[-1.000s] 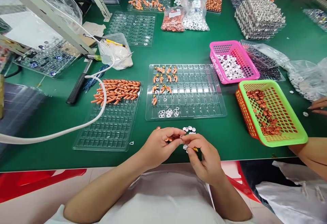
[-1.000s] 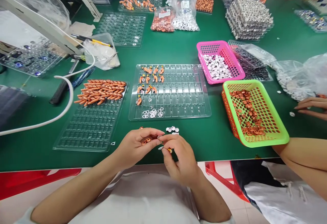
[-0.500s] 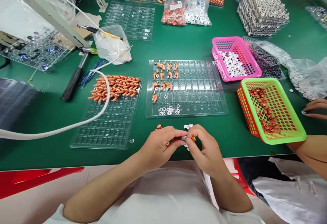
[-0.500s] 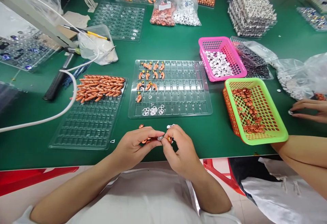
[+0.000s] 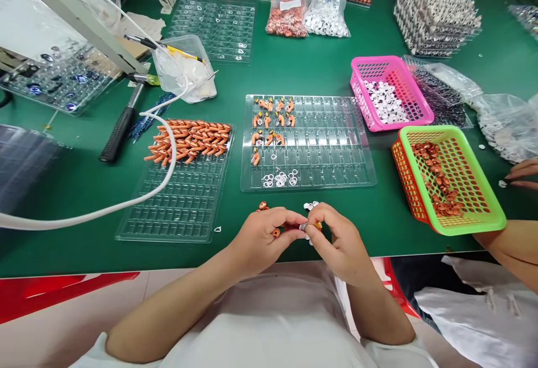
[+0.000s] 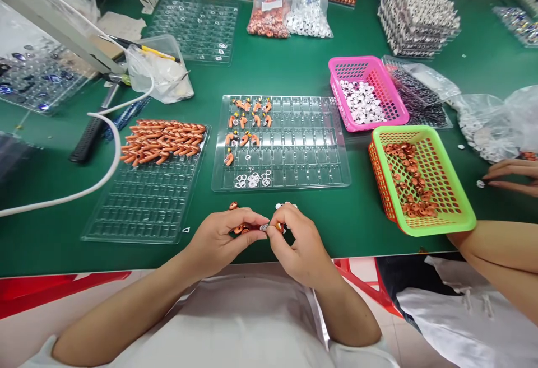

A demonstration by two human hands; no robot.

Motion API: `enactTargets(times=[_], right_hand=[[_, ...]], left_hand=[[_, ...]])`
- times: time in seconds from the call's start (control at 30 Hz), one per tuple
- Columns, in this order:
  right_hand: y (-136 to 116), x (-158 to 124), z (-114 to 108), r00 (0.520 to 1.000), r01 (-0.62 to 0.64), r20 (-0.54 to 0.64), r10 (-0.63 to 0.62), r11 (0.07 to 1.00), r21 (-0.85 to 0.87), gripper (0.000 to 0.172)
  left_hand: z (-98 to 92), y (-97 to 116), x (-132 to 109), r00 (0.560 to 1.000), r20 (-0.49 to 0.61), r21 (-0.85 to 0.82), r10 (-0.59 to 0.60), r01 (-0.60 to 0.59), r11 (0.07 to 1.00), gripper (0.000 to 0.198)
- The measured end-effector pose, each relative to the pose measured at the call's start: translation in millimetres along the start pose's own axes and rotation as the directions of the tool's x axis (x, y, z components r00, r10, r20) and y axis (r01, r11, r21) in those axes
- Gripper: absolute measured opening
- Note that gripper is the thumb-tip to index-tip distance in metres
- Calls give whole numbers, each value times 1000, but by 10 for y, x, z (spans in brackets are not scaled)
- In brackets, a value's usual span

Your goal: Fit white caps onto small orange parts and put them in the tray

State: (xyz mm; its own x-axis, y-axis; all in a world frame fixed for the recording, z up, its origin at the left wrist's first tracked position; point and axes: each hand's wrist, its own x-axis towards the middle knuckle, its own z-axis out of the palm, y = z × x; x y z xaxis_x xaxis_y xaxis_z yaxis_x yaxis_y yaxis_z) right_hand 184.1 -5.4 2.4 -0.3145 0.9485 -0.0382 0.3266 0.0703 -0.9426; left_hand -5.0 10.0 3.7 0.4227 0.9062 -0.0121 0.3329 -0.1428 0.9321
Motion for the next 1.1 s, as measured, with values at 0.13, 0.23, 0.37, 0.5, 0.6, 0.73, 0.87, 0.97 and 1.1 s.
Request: enactTargets(times=[0.13,0.23,0.37,0.5,0.6,0.73,0.87,0.97,1.1], right_hand=[[4,5,-14,1000,-11,14,12,1000,-2,16],[12,2,-22,999,-23,29,23,1000,11,15],[24,6,-29,998,-39,47,37,998,45,15],[21,16,-25,997,-44,63,41,997,60,15],[2,12,-10,998,-31,47,29,999,33,14],[-29,2,15,1000,4,8,-4,999,-39,14],[-25,8,22,1000,2,-22,-4,996,-88,13],[10,-2,11,999,-34,-14,34,999,-5,6],[84,-51,-1,996,-89,13,89,966,243,11]], left_hand=[[6,-15,-10,1000,-2,27,26,-26,999,11],[17,-23,-19,998,-14,39,59,-58,998,12],[37,-31,-30,991,-39,59,132,-129,990,13],[66,-34,-47,973,-68,95,222,-216,972,17],[76,-14,-59,970,-95,71,225,-219,973,17],[56,40,-66,985,-93,34,145,-142,989,14],[32,86,-55,996,-58,-70,-73,69,995,11],[32,113,-36,964,-8,-288,-267,254,923,14],[29,147,1,929,64,-506,-364,345,791,14]])
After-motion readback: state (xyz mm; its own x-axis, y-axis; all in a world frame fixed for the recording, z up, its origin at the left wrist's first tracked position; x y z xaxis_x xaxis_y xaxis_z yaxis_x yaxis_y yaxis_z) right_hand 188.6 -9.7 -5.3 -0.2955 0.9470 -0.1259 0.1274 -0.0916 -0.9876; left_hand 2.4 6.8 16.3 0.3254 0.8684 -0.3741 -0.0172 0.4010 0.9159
